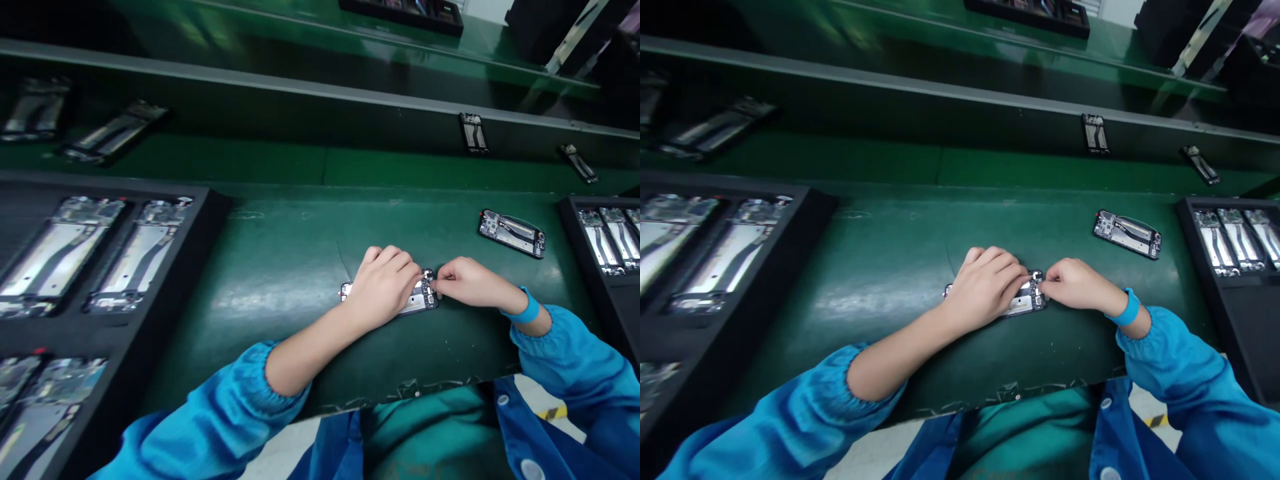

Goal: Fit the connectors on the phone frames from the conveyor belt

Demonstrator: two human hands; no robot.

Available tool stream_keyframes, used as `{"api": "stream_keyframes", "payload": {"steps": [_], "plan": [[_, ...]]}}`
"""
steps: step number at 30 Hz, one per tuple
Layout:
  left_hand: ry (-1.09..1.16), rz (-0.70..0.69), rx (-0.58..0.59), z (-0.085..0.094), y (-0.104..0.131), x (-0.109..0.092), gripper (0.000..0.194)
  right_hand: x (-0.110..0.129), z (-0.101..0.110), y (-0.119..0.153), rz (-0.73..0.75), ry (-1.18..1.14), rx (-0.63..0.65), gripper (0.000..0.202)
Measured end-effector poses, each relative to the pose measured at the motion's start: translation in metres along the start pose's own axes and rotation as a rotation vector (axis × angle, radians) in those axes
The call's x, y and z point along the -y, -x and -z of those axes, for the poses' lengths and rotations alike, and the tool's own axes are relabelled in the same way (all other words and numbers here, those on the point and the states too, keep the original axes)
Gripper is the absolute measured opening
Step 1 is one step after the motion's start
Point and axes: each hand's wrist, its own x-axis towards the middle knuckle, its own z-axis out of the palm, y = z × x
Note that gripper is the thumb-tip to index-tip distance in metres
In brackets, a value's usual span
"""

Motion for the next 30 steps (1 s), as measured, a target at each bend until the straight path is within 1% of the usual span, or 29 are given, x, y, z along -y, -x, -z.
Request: {"api": "stream_keyframes", "payload": {"steps": [4,10,13,16,19,22,30], "plan": [[0.054,0.041,0.003,-0.002,0.000,-0.003,0.025,-0.001,0.000,-0.007,-0.065,-0.028,0.000,0.033],[0.221,0.082,0.040,0.003,0.004,-0.001,0.022,0.004,0.004,-0.008,-0.093,-0.033,0.022,0.034],[0.239,0.052,0.044,0.004,0.005,-0.001,0.022,0.006,0.008,-0.009,-0.182,-0.125,0.095,0.033],[0.232,0.046,0.013,0.003,0.005,-0.003,0.022,0.007,0.010,-0.012,-0.269,-0.256,0.190,0.036],[0.252,0.059,-0.013,0.002,0.005,-0.004,0.022,0.006,0.010,-0.014,-0.263,-0.354,0.250,0.036],[0.274,0.061,-0.008,0.002,0.004,-0.004,0.021,0.003,0.010,-0.015,-0.248,-0.416,0.285,0.037],[0.275,0.085,0.045,0.003,0.003,-0.005,0.022,0.002,0.011,-0.020,-0.275,-0.445,0.311,0.036]]}}
